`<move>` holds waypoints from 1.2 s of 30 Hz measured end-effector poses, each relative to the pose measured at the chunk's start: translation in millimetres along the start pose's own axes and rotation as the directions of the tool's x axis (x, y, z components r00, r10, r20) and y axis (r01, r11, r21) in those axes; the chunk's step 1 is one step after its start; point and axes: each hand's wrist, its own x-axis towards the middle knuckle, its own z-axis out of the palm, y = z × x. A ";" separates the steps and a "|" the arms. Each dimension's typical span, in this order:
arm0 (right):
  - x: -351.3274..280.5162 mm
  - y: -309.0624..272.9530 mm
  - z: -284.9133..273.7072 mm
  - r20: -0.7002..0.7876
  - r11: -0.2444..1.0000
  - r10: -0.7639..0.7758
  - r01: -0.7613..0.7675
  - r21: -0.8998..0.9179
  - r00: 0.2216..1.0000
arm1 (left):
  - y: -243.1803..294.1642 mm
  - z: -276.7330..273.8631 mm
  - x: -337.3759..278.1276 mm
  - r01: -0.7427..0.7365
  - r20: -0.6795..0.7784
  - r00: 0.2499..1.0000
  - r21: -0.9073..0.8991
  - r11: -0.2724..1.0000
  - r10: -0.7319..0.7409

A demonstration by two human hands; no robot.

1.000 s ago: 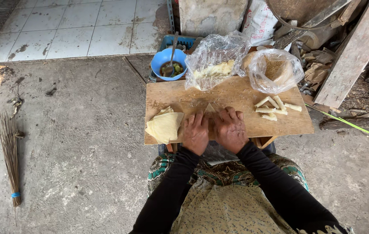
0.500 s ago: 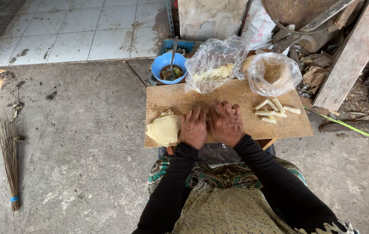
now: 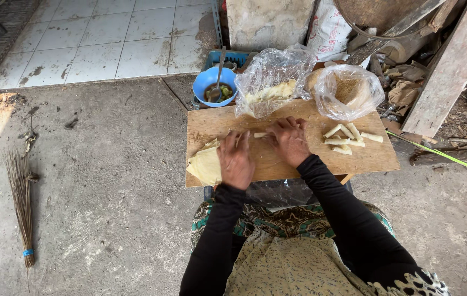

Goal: The person prepares pastry by placing portions of filling onto triangular sheets of dough, folding the dough over the filling, and rolling it into thin cylindrical shapes.

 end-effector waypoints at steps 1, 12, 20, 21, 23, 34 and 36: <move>-1.7 5.0 0.5 0.020 0.998 0.039 -0.040 0.045 0.999 | -1.2 -3.3 -8.2 0.007 -0.020 1.000 -0.119 0.993 -0.009; -86.2 -22.0 -81.7 0.336 0.523 0.059 -0.316 0.792 0.940 | 64.6 -40.6 -50.2 0.541 0.561 0.809 -0.828 -0.151 -0.175; -103.5 -64.2 -133.2 -0.160 0.824 0.047 0.052 0.564 0.986 | 80.7 -42.9 -68.9 0.445 0.548 0.835 -0.734 -0.513 -0.060; -105.8 -66.1 -137.9 -0.221 0.867 -0.004 0.113 0.485 0.975 | 82.7 -43.1 -71.0 0.441 0.551 0.834 -0.693 -0.570 -0.025; -111.6 -66.2 -143.9 -0.292 0.915 -0.087 0.193 0.354 0.952 | 87.2 -44.6 -74.6 0.447 0.562 0.827 -0.637 -0.628 0.019; -145.6 127.8 -118.1 -0.452 0.939 0.230 -0.318 -0.129 0.862 | 92.6 -64.7 -86.3 0.486 0.557 0.813 -0.482 -0.729 0.173; -148.7 159.8 -99.7 -0.358 0.869 0.347 -0.441 -0.224 0.867 | 93.9 -61.0 -91.0 0.513 0.626 0.771 -0.501 -0.697 0.118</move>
